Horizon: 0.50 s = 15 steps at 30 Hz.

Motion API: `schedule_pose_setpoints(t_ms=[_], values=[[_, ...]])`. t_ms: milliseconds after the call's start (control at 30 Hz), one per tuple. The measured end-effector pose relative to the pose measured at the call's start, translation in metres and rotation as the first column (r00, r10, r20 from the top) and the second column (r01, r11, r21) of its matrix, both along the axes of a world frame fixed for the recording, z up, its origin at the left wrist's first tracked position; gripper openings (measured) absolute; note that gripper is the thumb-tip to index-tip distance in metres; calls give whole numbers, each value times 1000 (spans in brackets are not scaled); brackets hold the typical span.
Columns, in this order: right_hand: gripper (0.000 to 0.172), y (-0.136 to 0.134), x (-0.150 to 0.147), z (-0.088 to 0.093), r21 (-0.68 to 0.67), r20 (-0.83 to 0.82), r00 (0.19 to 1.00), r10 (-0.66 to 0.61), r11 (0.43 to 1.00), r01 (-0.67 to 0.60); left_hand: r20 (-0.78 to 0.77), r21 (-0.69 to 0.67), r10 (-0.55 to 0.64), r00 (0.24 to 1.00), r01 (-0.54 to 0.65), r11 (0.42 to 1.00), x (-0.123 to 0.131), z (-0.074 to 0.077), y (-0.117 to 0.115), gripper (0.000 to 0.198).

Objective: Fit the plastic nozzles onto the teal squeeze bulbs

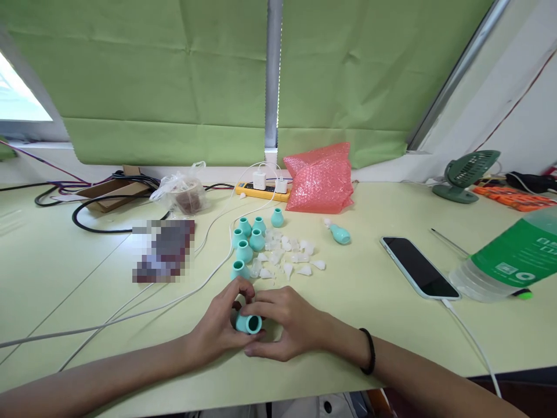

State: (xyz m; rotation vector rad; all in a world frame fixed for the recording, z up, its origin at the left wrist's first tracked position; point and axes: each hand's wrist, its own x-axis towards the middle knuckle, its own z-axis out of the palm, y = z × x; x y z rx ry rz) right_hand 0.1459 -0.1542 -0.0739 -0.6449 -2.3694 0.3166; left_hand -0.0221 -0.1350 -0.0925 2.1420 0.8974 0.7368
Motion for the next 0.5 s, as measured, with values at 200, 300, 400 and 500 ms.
schedule_pose_setpoints(t_ms=[200,300,400,500], values=[[15,8,8,5,106,-242,947,-209,965,240,-86,119,-27,996,37,992,0,-3,-6,65],[12,25,25,22,108,-352,847,-399,882,460,-118,104,-5,993,17,994,-2,-2,-7,69],[18,60,45,38,194,-313,753,-578,737,647,-182,141,-39,983,66,988,-2,1,-7,43],[27,104,63,39,283,-96,663,-743,618,733,-269,220,-74,960,136,966,-1,4,-6,21]])
